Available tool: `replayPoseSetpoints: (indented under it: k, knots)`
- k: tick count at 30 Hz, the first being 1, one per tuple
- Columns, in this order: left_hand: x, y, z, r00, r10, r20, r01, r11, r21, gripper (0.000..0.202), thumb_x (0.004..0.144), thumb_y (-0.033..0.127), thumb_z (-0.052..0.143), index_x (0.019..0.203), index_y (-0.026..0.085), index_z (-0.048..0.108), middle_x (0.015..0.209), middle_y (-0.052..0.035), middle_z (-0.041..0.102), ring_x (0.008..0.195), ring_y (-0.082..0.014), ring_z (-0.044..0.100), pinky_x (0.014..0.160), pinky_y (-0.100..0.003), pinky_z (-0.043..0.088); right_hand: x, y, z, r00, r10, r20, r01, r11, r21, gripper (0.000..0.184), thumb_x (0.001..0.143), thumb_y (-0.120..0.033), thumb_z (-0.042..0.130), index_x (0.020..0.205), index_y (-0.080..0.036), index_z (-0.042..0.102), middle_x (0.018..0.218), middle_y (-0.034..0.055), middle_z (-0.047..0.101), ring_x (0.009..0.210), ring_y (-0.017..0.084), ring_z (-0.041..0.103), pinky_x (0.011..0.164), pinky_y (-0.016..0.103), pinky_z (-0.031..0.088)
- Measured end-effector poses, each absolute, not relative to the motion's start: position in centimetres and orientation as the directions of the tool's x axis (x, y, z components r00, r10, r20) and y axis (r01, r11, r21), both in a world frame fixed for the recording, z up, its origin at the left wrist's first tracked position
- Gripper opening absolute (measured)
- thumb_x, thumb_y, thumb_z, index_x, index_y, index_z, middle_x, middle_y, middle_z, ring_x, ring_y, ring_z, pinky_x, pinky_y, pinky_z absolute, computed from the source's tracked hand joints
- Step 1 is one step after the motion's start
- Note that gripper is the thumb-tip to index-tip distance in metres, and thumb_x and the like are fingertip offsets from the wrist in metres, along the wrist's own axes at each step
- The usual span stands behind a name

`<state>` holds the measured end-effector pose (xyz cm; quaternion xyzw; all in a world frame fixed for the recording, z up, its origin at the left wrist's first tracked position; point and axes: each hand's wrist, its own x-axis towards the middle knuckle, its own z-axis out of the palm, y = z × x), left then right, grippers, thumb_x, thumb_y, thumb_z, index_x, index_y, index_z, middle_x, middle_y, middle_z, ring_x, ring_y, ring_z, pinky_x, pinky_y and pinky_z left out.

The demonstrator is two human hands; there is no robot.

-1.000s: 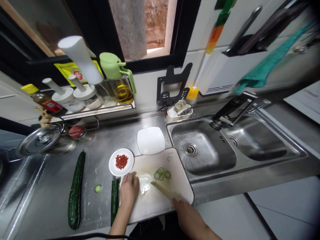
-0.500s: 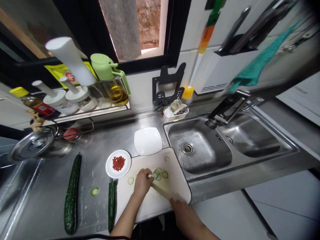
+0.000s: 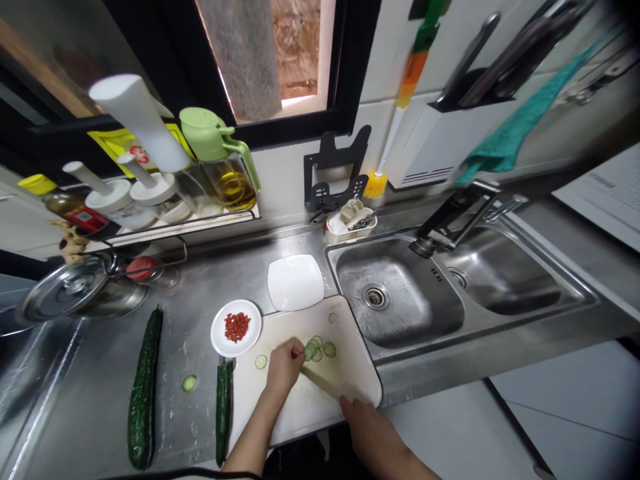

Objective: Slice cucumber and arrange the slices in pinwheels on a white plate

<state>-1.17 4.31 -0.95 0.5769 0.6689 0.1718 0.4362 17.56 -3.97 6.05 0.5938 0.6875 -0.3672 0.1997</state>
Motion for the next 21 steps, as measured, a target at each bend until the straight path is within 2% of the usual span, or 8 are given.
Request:
replayPoseSetpoints:
  k: [5,10,14,21]
  knots:
    - [-2.6,3.7,-1.0,-0.05,0.918,-0.393,0.629,0.335,0.702,0.012,0.07,0.018,0.05,0.063,0.019,0.059,0.056,0.0053,0.056,0.057,-0.0091,0.052,0.058,-0.018,0.036,17.7,-3.8,6.9,-0.251,0.644,-0.723,0.952,0.027,-0.306,0.052,0.077,0.003,0.03,0.118,-0.014,0.057,0.103,0.0129,0.066,0.094,0.024,0.062,0.077,0.03,0.044]
    - [-3.3,2.9,-1.1,-0.121,0.916,-0.383,0.642,0.367,0.674,0.014,0.071,0.02,0.051,0.067,0.019,0.063,0.06,0.0035,0.063,0.06,-0.0107,0.057,0.06,-0.019,0.038,17.0,-3.4,6.9,-0.23,0.671,-0.705,0.955,0.015,-0.296,0.054,0.076,0.003,0.03,0.121,-0.013,0.055,0.102,0.0128,0.066,0.095,0.023,0.061,0.077,0.03,0.043]
    - [-3.2,2.5,-1.4,-0.145,0.919,-0.366,0.652,0.367,0.663,0.016,0.073,0.019,0.05,0.069,0.019,0.065,0.063,0.0022,0.066,0.062,-0.0116,0.059,0.061,-0.019,0.039,16.2,-2.9,6.6,-0.209,0.684,-0.699,0.961,0.011,-0.276,0.055,0.075,0.004,0.032,0.122,-0.014,0.054,0.101,0.0119,0.067,0.094,0.022,0.061,0.075,0.028,0.042]
    - [-3.3,2.5,-1.4,-0.157,0.91,-0.383,0.664,0.385,0.641,0.017,0.074,0.017,0.051,0.072,0.02,0.067,0.066,0.0011,0.069,0.063,-0.0119,0.061,0.061,-0.02,0.038,15.7,-2.7,6.1,-0.215,0.704,-0.676,0.96,0.025,-0.28,0.058,0.074,0.003,0.032,0.126,-0.012,0.052,0.106,0.0139,0.066,0.098,0.023,0.061,0.082,0.03,0.044]
